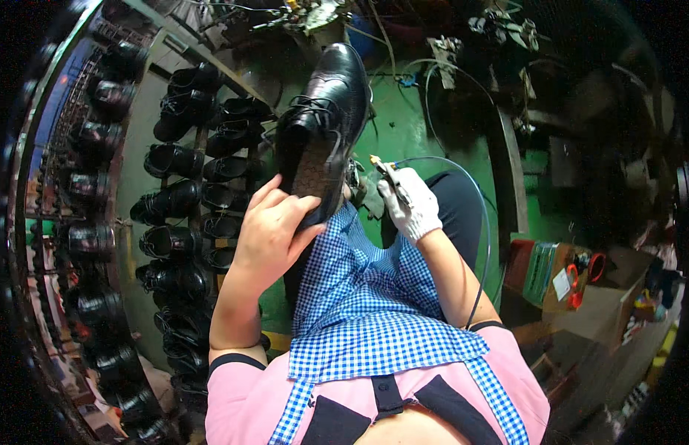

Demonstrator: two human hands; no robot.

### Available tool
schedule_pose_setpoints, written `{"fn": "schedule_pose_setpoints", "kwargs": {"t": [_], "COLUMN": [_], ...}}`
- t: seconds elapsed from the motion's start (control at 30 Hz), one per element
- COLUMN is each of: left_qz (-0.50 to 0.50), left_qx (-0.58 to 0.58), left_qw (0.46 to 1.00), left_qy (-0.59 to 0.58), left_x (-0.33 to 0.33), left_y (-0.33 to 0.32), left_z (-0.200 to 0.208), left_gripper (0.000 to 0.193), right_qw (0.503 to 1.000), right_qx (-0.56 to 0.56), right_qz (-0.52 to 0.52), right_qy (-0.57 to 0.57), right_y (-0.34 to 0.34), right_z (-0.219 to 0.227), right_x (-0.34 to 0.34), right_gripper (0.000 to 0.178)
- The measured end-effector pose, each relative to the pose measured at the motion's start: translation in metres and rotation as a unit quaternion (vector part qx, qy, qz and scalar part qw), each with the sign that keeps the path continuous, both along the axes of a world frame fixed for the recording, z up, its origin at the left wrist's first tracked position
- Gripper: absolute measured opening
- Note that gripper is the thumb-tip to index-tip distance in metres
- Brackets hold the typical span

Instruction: Apply adhesive or primer to the edges of leather shoes using a pneumatic spray tool.

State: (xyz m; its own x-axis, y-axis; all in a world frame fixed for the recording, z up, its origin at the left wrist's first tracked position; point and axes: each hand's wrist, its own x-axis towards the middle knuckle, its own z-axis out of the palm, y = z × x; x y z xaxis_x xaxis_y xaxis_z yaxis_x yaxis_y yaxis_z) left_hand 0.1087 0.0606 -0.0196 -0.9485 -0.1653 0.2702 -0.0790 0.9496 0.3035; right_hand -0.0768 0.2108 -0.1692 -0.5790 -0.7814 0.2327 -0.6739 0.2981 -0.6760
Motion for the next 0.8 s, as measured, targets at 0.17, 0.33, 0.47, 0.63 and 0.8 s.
{"fn": "schedule_pose_setpoints", "kwargs": {"t": [0.17, 0.33, 0.47, 0.63, 0.8], "left_qz": [-0.018, -0.031, -0.061, -0.123, -0.133], "left_qx": [-0.005, -0.017, -0.072, -0.104, -0.136], "left_qw": [0.999, 0.998, 0.994, 0.985, 0.979], "left_qy": [-0.036, -0.046, -0.052, -0.061, -0.067], "left_x": [0.004, 0.005, 0.014, 0.003, -0.005], "left_y": [0.007, 0.017, 0.012, 0.006, 0.007], "left_z": [-0.001, 0.011, 0.017, 0.023, 0.017], "left_gripper": [0.051, 0.048, 0.044, 0.041, 0.036], "right_qw": [0.991, 0.986, 0.937, 0.855, 0.893], "right_qx": [0.118, 0.035, -0.092, -0.164, -0.158], "right_qz": [0.04, 0.034, 0.005, 0.065, 0.073], "right_qy": [-0.058, -0.162, -0.336, -0.487, -0.416], "right_y": [-0.02, -0.004, 0.024, 0.043, 0.041], "right_z": [-0.014, -0.038, -0.016, 0.03, 0.032], "right_x": [0.009, 0.016, 0.012, 0.009, 0.008], "right_gripper": [0.047, 0.041, 0.029, 0.026, 0.031]}}
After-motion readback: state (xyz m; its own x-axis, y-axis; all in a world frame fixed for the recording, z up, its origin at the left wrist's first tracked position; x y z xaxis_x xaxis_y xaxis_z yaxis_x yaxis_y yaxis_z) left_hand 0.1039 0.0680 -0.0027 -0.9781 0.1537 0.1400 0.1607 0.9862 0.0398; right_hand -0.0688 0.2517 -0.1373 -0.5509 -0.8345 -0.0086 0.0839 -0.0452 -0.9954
